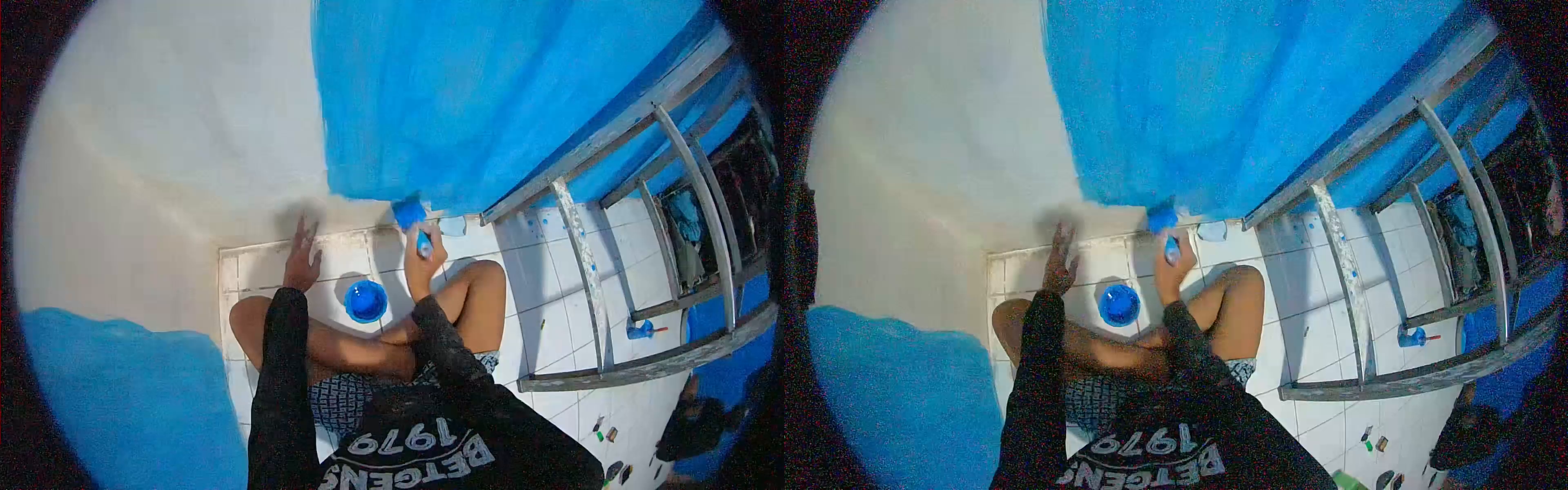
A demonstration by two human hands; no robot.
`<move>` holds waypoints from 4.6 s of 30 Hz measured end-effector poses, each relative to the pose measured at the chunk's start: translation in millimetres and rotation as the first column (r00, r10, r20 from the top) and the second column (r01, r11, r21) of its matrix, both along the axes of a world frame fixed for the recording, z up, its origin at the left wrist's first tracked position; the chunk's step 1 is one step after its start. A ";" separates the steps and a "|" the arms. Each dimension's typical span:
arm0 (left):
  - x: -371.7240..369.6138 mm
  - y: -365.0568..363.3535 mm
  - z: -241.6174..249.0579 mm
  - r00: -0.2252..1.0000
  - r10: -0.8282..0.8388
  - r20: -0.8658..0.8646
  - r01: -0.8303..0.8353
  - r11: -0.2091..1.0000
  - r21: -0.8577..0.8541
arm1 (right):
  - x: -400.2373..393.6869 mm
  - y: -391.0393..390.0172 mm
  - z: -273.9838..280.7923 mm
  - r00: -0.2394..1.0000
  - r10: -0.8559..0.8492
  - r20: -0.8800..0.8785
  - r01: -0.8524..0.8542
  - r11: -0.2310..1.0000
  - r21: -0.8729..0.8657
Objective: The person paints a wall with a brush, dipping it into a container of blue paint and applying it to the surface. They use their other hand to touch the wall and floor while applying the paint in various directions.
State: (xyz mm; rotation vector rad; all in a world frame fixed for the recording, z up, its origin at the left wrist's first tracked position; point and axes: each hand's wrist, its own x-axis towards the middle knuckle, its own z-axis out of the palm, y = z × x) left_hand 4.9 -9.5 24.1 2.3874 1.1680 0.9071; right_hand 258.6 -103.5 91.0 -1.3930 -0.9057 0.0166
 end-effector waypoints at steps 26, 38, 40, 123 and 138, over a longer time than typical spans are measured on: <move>-3.1 3.2 1.2 0.997 0.045 0.059 -0.044 0.999 -0.025 | 105.7 35.3 88.2 0.116 0.722 0.683 -0.245 0.687 -0.684; -2.8 1.0 1.7 0.994 0.083 0.064 -0.084 0.996 0.009 | 88.9 3.7 133.8 0.092 0.267 0.959 -0.260 0.936 -0.236; -2.7 0.8 2.1 0.994 0.060 0.086 -0.062 0.998 0.014 | 94.5 8.0 72.9 0.038 0.327 0.944 -0.183 0.931 -0.315; -1.0 -9.9 10.5 0.999 0.028 -0.016 -0.028 1.000 -0.011 | 91.2 -35.3 14.8 0.869 0.295 0.398 -0.235 0.952 -0.194; -13.3 -9.9 -13.8 0.986 0.059 -0.158 -0.084 0.985 -0.153 | 106.1 -25.3 -1.8 0.861 0.337 0.380 -0.258 0.935 -0.242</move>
